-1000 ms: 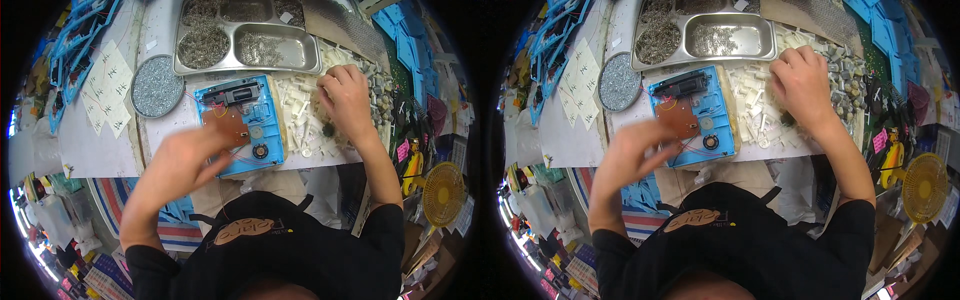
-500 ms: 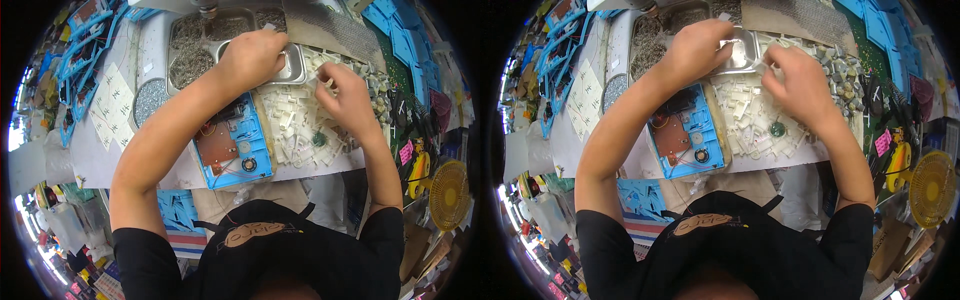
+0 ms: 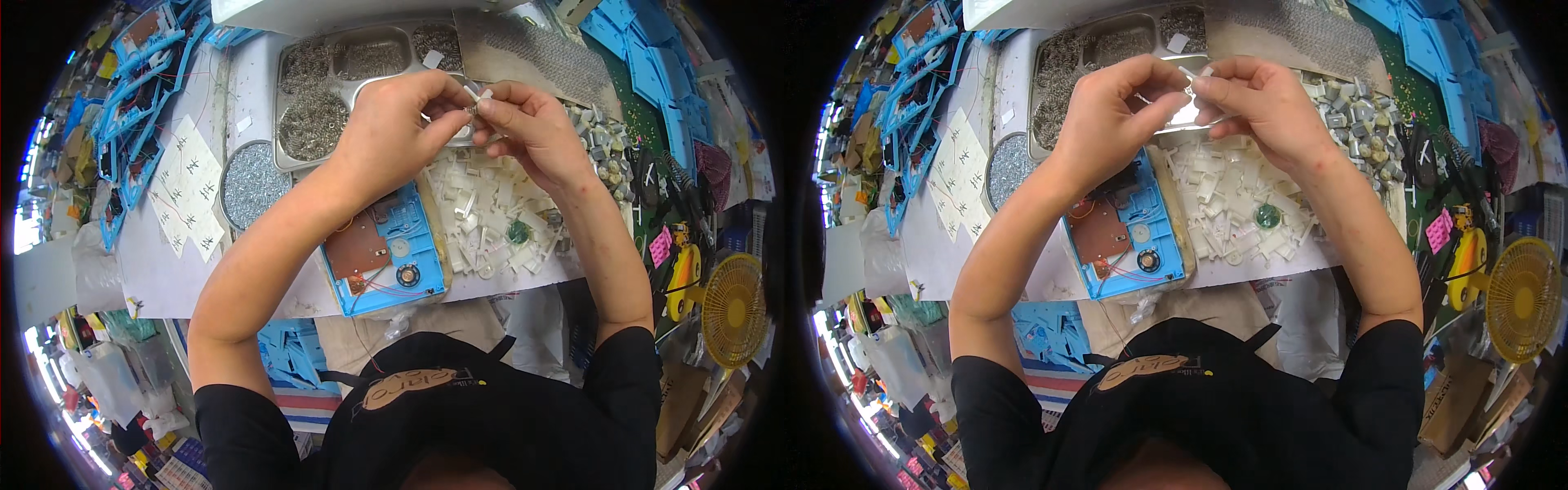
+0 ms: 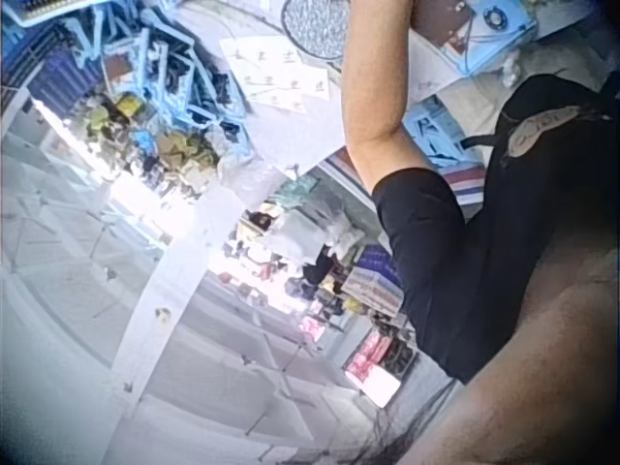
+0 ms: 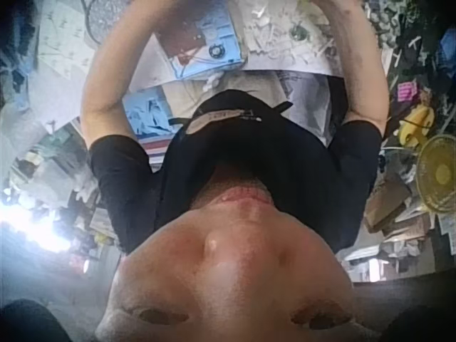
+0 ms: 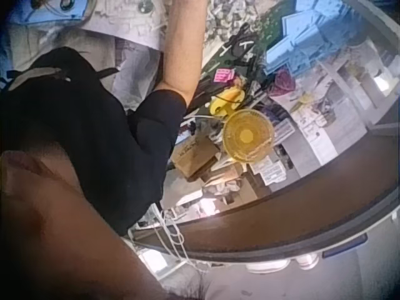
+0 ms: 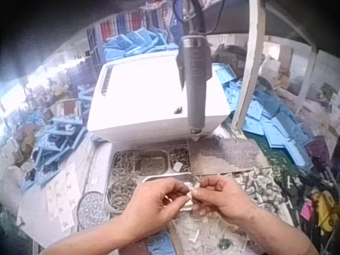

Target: Assembling components and soldering wires for an electronic device.

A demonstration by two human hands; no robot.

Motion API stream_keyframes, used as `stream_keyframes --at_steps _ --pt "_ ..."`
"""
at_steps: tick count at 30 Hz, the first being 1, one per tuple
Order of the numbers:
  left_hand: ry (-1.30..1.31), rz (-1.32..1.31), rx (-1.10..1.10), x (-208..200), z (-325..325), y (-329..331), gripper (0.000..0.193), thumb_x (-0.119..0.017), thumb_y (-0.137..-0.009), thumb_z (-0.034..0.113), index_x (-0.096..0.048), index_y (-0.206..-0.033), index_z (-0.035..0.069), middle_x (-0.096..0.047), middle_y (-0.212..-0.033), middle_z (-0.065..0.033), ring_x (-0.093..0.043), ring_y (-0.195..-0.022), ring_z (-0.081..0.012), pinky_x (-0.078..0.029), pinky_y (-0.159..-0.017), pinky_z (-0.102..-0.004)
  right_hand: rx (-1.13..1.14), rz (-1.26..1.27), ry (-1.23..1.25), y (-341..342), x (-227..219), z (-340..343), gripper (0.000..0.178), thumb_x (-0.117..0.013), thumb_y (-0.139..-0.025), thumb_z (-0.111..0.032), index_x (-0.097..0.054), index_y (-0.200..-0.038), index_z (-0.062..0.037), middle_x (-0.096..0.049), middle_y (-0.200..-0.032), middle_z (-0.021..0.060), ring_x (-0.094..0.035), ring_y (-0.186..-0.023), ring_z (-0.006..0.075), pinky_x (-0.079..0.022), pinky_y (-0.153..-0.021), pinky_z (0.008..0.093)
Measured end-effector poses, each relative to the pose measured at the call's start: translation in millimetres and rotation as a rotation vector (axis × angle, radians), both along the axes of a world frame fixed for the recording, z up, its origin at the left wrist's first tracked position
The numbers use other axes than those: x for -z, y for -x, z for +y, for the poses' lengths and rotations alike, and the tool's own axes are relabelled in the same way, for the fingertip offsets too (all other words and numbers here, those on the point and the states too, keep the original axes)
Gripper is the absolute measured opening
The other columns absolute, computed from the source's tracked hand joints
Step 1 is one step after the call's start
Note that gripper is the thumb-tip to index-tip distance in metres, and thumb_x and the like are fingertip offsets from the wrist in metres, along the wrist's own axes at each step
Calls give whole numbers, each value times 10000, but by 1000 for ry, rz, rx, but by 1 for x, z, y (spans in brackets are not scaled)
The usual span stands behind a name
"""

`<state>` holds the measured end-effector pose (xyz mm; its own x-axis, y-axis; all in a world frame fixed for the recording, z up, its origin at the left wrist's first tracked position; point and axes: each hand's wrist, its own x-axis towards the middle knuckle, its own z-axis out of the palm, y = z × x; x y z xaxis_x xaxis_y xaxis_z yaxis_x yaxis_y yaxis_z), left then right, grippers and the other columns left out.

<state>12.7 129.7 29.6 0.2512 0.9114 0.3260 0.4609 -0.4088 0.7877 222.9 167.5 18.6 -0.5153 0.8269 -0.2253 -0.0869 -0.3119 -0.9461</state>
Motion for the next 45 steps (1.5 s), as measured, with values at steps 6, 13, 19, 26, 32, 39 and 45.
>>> stream_keyframes --at_steps 6,13,19,26,32,39,45 --pt "413 -335 -45 -1 -1 6 198 -703 -950 140 -685 -1033 -39 -698 -848 -36 -616 -681 -71 -503 -617 -223 117 0 -156 8 6 -6 241 -743 -921 -136 -652 -1083 17 -730 -965 96 -725 -863 157 -576 -686 245" --pt "690 -602 -31 0 2 6 244 -646 -1000 240 -665 -1008 -3 -642 -792 -9 -568 -639 -71 -484 -586 -221 164 17 -336 14 10 -5 236 -740 -914 -90 -654 -1090 42 -734 -951 112 -731 -847 170 -580 -696 262" --pt "814 -628 -48 -2 -1 -1 250 -536 -1021 253 -607 -886 54 -536 -727 31 -470 -588 -61 -385 -524 -223 200 12 -465 17 16 -10 197 -767 -880 -43 -694 -1051 20 -737 -951 91 -718 -848 156 -573 -704 275" --pt "1081 -710 42 -2 4 0 322 -494 -1016 301 -486 -736 143 -404 -628 79 -334 -507 -38 -245 -437 -235 119 -211 -1186 5 12 -6 237 -799 -805 -6 -722 -1030 -6 -732 -933 92 -704 -813 169 -567 -719 273" --pt "1269 -532 144 -6 20 16 476 -572 -1020 418 -460 -645 147 -413 -597 73 -328 -490 -34 -242 -437 -231 -12 -323 -1475 -2 5 2 222 -808 -784 -2 -719 -987 -11 -724 -922 96 -689 -795 174 -559 -687 295" --pt "672 -606 -9 -7 -2 4 327 -664 -987 295 -671 -1065 -23 -623 -845 -20 -582 -681 -91 -516 -617 -226 119 -21 -701 1 21 -6 201 -783 -841 -9 -697 -1022 -6 -727 -963 71 -679 -807 128 -555 -684 266" --pt "689 -694 27 -2 -1 8 293 -695 -966 197 -664 -1144 -33 -671 -961 -57 -643 -801 -98 -578 -717 -255 98 110 -366 4 21 -7 163 -757 -885 -36 -674 -1023 -13 -725 -940 85 -692 -822 135 -559 -682 244"
